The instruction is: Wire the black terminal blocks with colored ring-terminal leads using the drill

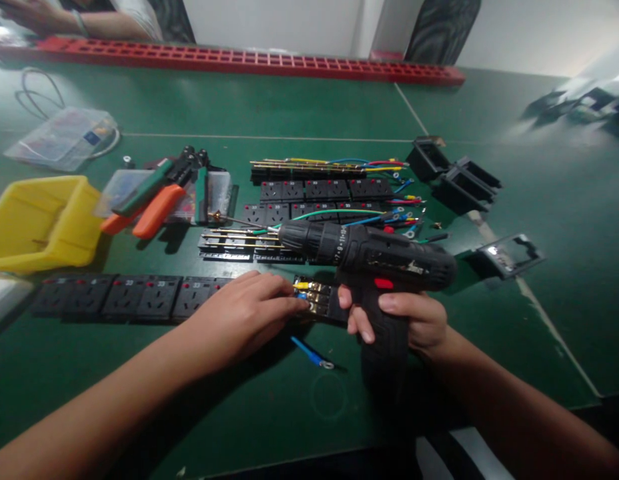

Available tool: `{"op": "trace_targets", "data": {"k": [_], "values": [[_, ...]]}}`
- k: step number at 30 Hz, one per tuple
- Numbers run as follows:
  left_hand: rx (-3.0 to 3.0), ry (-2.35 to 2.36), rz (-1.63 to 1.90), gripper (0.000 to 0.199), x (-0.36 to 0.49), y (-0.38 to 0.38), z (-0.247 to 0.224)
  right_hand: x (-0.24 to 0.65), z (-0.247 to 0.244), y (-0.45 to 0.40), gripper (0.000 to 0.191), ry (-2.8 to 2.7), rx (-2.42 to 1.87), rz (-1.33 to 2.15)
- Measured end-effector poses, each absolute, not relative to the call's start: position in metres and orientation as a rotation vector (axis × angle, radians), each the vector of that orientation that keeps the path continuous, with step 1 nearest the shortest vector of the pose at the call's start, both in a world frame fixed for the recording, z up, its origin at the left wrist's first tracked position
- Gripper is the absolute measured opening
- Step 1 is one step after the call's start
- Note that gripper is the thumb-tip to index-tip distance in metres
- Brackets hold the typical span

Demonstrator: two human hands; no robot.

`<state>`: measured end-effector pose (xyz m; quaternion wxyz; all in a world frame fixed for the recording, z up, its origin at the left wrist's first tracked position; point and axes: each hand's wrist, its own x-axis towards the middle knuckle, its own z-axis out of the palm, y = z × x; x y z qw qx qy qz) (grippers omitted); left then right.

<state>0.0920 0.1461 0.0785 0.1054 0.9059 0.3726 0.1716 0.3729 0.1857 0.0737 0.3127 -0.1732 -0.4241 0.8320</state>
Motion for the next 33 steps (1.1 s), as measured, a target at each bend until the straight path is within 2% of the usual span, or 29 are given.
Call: {"op": "trace_targets", "data": {"k": [9, 21, 33], "values": [[2.499, 1.107, 0.655, 0.011, 0.092, 0.147, 0.077, 0.369, 0.073, 0.182, 0.032, -1.077, -0.451, 2.217], [2.381, 1.03, 0.61, 0.013, 0.089, 0.149, 0.08, 0.365, 0.073, 0.172, 0.032, -1.057, -0.433, 2.195], [2.746, 1.067, 0.459, 0.021, 0.092, 0.149, 0.085, 0.378, 0.083, 0.188, 0.033, -1.213, -0.606, 2.164]]}}
